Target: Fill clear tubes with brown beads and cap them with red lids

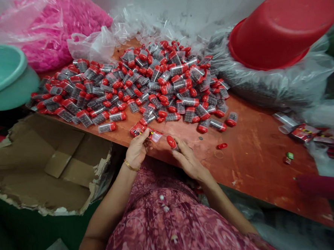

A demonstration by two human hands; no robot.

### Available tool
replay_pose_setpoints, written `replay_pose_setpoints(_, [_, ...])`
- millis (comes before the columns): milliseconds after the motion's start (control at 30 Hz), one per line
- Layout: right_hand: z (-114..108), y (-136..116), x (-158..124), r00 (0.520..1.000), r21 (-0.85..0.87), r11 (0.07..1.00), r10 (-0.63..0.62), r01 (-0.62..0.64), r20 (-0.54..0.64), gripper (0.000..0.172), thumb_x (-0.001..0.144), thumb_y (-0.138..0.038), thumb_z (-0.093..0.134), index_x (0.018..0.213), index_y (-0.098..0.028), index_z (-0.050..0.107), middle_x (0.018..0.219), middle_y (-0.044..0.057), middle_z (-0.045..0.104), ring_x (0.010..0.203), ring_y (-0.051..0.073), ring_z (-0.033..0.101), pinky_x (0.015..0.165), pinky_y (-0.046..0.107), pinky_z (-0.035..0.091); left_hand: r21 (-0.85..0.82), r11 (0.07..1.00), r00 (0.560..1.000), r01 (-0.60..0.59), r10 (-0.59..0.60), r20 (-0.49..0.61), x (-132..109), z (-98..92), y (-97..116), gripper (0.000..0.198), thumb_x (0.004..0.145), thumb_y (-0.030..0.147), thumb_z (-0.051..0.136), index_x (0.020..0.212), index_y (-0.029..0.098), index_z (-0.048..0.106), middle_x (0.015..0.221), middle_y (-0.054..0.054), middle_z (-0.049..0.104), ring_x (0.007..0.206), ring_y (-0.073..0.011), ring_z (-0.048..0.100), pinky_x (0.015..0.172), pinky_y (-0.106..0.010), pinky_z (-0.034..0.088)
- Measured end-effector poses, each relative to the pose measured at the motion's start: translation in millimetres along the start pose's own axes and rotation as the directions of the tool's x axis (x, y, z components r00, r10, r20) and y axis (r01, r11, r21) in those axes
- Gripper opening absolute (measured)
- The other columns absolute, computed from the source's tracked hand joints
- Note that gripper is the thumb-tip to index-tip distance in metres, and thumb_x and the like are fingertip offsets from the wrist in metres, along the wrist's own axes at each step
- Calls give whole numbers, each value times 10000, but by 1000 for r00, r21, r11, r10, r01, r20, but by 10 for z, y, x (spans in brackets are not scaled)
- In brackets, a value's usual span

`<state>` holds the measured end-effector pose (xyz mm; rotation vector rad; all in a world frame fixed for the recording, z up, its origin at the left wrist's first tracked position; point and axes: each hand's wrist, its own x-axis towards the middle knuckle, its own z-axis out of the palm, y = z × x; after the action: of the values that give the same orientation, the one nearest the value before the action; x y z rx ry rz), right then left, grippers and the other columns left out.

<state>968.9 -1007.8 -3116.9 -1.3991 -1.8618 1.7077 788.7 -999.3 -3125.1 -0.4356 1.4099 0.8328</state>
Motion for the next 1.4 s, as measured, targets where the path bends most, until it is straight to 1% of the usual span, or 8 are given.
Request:
replay_pose_setpoints(200, [-80, -59, -9, 988, -211, 966, -151, 148, -1, 489, 871, -219, 458, 1346, -184, 344, 976, 89, 497, 868, 179, 486, 764, 331, 451, 16, 999, 999, -39, 40, -8, -36, 19, -11, 340, 526, 327, 815, 668, 127, 580, 505, 46, 559, 398, -54, 477, 383, -168, 368])
replay_pose_setpoints(500, [-41, 15, -21, 991, -211, 972, -120, 106, -56, 475, 864, -278, 486, 1308, -148, 380, 1015, 109, 528, 918, 198, 514, 796, 344, 451, 27, 999, 999, -42, 42, -16, -46, -4, -44, 402, 471, 362, 830, 680, 133, 573, 516, 42, 570, 416, -62, 497, 386, -165, 393])
replay_pose_setpoints(600, [-46, 6, -44, 998, -117, 993, -37, 31, -50, 415, 873, -340, 464, 1237, -145, 434, 1016, 109, 569, 908, 198, 543, 795, 350, 453, 2, 999, 998, -48, 48, -43, -48, -5, -53, 364, 511, 351, 815, 672, 136, 568, 494, 50, 550, 409, -59, 487, 385, -166, 384])
replay_pose_setpoints(700, [-12, -39, -77, 994, 160, 983, 82, -93, 76, 394, 901, -412, 385, 1194, -156, 442, 722, 23, 588, 624, 134, 542, 604, 273, 452, -5, 999, 999, -36, 36, -23, -57, 1, -61, 404, 456, 352, 836, 665, 133, 570, 505, 49, 559, 413, -60, 482, 391, -172, 392])
replay_pose_setpoints(800, [65, -103, -94, 955, 519, 803, 220, -292, 197, 459, 867, -545, 374, 1109, -163, 449, 495, -55, 493, 381, 84, 403, 392, 195, 327, -8, 999, 999, -44, 44, 30, -61, -1, -76, 456, 390, 365, 854, 666, 131, 577, 546, 40, 588, 447, -64, 502, 411, -173, 403])
replay_pose_setpoints(900, [130, -144, -72, 914, 689, 605, 322, -400, 248, 487, 791, -626, 443, 976, -177, 469, 429, -68, 497, 275, 53, 279, 301, 167, 218, 3, 998, 995, -61, 60, 74, -49, -22, -103, 433, 432, 387, 839, 677, 132, 589, 576, 31, 603, 479, -71, 528, 439, -177, 416])
replay_pose_setpoints(1100, [130, -138, 15, 866, 777, 431, 413, -458, 281, 424, 738, -595, 526, 700, -179, 455, 346, -68, 467, 230, 28, 186, 262, 155, 215, 50, 993, 982, -106, 97, 161, -40, -63, -149, 440, 451, 425, 828, 677, 130, 593, 584, 15, 611, 474, -86, 537, 458, -205, 451])
replay_pose_setpoints(1400, [101, -117, 67, 892, 751, 539, 426, -382, 149, 411, 736, -564, 555, 789, -157, 519, 390, -66, 493, 245, 25, 254, 261, 143, 181, 98, 984, 983, -149, 137, 126, -133, 28, -108, 501, 369, 425, 846, 684, 120, 605, 609, 14, 632, 508, -99, 562, 484, -214, 471])
